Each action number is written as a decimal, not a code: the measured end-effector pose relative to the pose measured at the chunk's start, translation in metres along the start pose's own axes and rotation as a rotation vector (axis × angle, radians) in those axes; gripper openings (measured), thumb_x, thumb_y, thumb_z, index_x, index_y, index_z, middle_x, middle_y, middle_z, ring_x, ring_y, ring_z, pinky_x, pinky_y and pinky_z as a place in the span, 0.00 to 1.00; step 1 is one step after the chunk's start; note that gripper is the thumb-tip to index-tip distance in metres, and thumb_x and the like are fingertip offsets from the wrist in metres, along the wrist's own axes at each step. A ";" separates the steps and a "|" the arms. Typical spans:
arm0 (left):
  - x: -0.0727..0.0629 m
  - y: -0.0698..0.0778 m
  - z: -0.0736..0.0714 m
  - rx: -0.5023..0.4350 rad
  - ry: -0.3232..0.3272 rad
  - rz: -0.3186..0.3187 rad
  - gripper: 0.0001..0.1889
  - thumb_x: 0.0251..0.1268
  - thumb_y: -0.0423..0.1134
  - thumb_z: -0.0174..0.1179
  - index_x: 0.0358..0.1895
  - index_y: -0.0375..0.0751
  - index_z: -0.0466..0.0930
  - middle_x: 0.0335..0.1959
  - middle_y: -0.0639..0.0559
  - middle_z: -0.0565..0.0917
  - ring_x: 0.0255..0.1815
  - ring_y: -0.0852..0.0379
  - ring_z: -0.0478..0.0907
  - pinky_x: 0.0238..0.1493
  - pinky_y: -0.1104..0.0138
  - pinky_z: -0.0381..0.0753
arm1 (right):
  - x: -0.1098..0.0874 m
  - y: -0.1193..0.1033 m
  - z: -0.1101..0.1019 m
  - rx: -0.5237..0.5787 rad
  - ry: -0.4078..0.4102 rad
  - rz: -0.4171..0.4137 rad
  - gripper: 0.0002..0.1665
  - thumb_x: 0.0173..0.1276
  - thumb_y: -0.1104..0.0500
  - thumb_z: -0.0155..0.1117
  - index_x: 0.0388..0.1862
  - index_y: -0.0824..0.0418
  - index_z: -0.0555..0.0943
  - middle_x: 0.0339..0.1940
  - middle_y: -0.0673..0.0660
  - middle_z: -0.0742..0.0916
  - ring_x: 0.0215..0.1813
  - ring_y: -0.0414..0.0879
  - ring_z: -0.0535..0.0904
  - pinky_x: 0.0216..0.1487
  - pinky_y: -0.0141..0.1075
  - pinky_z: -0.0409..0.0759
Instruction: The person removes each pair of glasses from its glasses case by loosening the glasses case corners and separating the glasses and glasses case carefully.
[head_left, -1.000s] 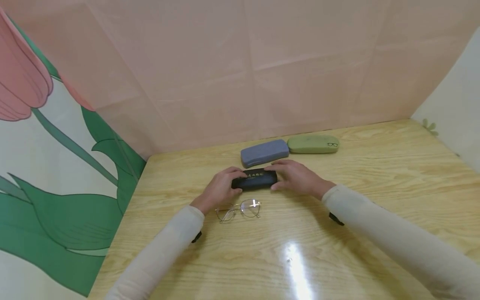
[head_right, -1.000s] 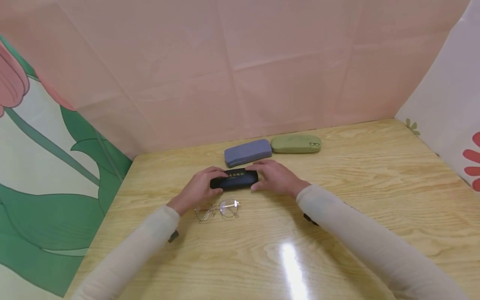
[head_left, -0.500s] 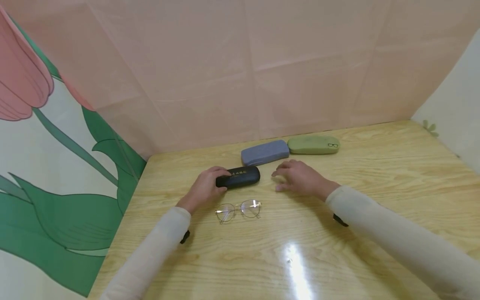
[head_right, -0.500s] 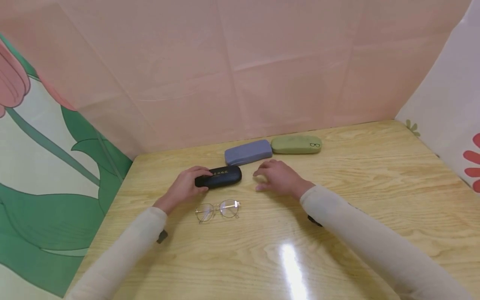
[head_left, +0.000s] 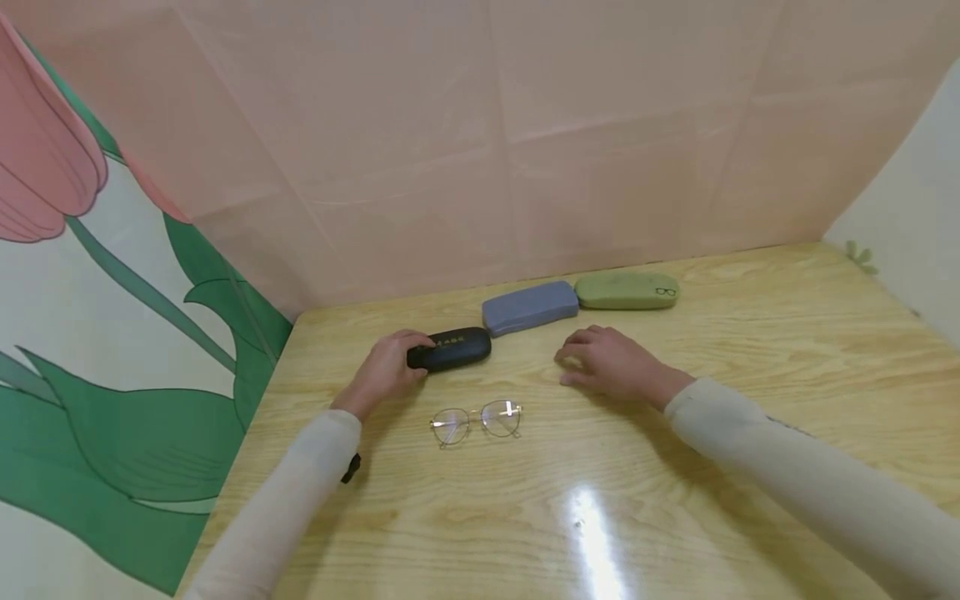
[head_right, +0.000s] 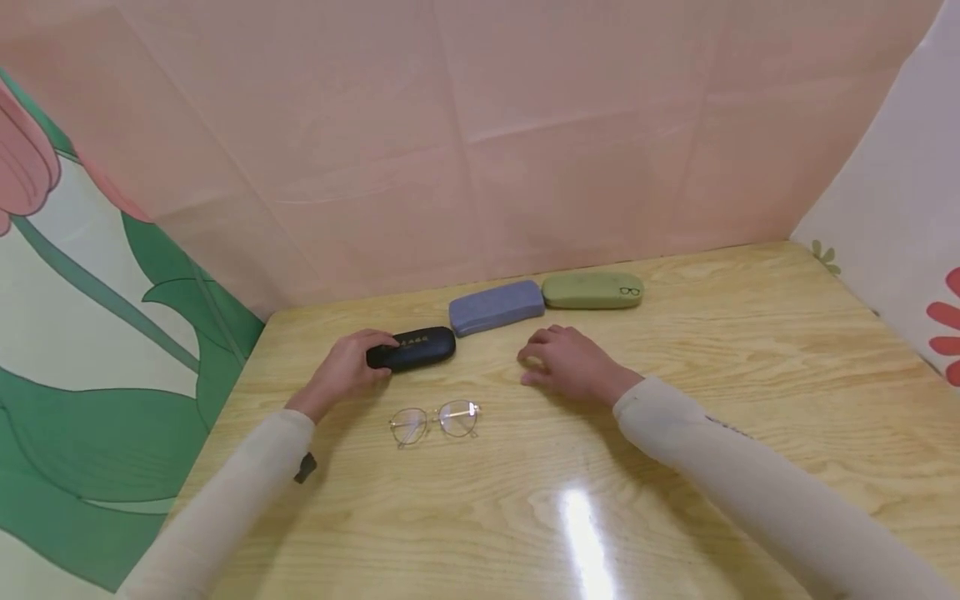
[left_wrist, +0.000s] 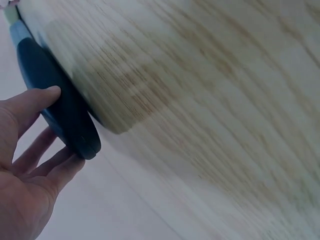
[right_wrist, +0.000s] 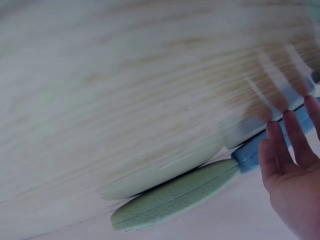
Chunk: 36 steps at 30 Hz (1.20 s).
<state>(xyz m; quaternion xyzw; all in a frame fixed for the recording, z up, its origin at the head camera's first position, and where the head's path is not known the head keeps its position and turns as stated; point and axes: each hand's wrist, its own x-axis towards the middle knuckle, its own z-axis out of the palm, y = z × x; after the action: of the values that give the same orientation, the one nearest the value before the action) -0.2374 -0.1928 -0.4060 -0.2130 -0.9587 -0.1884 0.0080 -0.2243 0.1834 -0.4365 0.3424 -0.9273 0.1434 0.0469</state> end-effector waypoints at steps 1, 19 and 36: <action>0.000 -0.001 -0.001 -0.001 -0.002 -0.010 0.24 0.57 0.32 0.72 0.58 0.43 0.81 0.65 0.43 0.78 0.68 0.41 0.73 0.70 0.50 0.73 | 0.000 0.000 0.000 0.000 0.001 0.001 0.21 0.67 0.45 0.68 0.53 0.54 0.85 0.55 0.58 0.85 0.58 0.58 0.80 0.64 0.56 0.75; 0.026 -0.014 -0.003 0.023 0.013 -0.088 0.24 0.59 0.30 0.70 0.60 0.41 0.79 0.67 0.40 0.77 0.70 0.40 0.71 0.71 0.49 0.71 | 0.000 0.003 -0.002 0.012 -0.029 0.013 0.23 0.66 0.44 0.69 0.55 0.55 0.84 0.57 0.59 0.84 0.61 0.57 0.79 0.65 0.54 0.77; 0.038 -0.015 -0.011 0.020 0.010 -0.136 0.26 0.57 0.28 0.71 0.60 0.42 0.79 0.68 0.39 0.74 0.70 0.39 0.71 0.69 0.49 0.73 | 0.010 0.003 -0.007 0.029 0.007 0.063 0.25 0.68 0.43 0.67 0.58 0.53 0.82 0.60 0.58 0.83 0.63 0.57 0.77 0.66 0.53 0.76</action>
<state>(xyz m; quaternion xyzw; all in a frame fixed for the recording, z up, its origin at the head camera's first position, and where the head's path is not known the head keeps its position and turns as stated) -0.2784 -0.1938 -0.3978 -0.1461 -0.9727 -0.1801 0.0023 -0.2335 0.1814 -0.4285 0.3133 -0.9353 0.1596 0.0407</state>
